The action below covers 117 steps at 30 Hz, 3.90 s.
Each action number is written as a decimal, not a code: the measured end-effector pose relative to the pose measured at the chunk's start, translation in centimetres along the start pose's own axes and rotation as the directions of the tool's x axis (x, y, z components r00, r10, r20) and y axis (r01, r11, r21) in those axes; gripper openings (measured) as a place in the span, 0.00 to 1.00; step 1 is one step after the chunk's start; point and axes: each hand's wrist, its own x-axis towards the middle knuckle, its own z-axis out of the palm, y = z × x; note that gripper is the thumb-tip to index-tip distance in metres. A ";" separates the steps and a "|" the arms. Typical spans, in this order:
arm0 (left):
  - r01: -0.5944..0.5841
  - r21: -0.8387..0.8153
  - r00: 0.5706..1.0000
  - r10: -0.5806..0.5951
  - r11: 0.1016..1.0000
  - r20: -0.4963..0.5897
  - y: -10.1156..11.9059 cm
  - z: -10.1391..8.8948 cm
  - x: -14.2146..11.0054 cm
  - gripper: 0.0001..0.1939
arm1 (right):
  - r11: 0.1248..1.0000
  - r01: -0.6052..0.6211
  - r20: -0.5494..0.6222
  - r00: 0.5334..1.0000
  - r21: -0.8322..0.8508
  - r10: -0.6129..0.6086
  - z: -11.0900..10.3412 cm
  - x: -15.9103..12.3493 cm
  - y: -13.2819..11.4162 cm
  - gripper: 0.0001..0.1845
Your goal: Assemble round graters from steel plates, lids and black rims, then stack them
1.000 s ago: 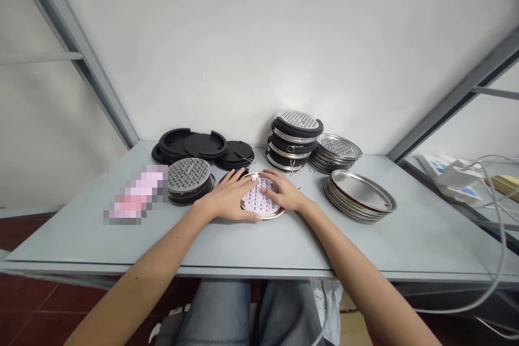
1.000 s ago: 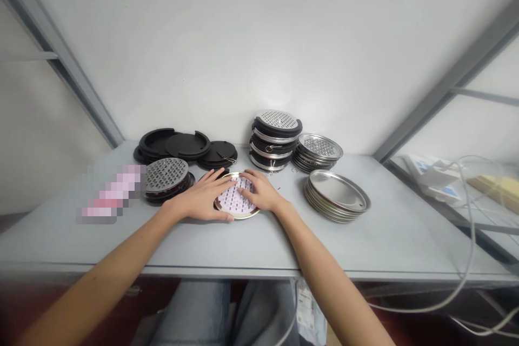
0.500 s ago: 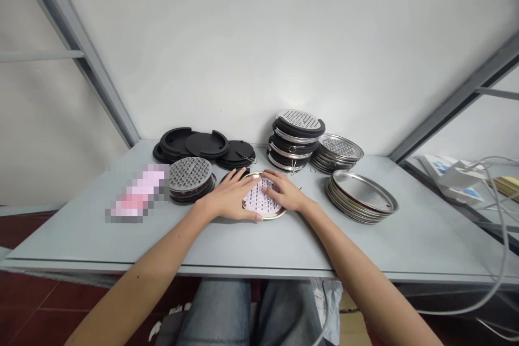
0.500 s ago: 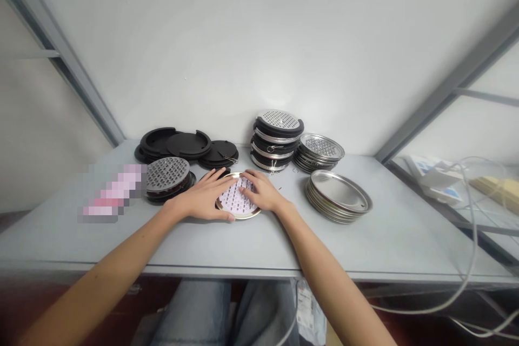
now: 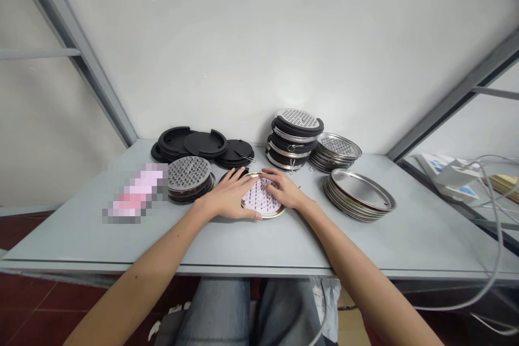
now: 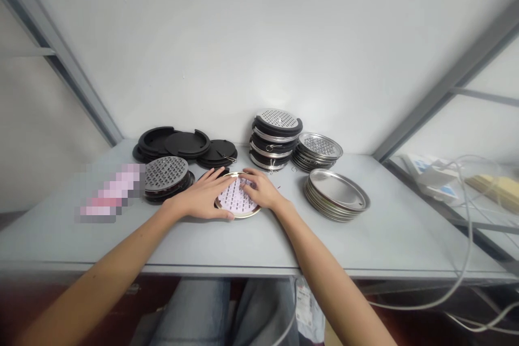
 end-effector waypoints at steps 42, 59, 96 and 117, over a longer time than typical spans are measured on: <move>0.010 -0.014 1.000 -0.010 1.000 -0.014 0.0 -0.2 0.0 0.58 | 1.000 -0.022 -0.087 0.996 0.018 0.023 0.3 0.2 -0.2 0.21; 0.002 -0.027 1.000 -0.002 1.000 -0.029 -0.1 0.0 0.0 0.59 | 0.996 -0.044 -0.100 0.994 0.075 0.051 0.2 0.2 -0.6 0.24; 0.004 -0.044 0.997 -0.007 0.999 -0.079 -0.3 0.1 0.2 0.58 | 0.996 -0.069 -0.093 0.993 0.051 0.074 0.6 0.7 -0.1 0.24; -0.004 -0.059 0.998 0.000 0.998 -0.056 -0.4 -0.1 0.2 0.56 | 0.968 -0.253 -0.242 0.939 0.002 0.246 -0.3 0.0 0.6 0.19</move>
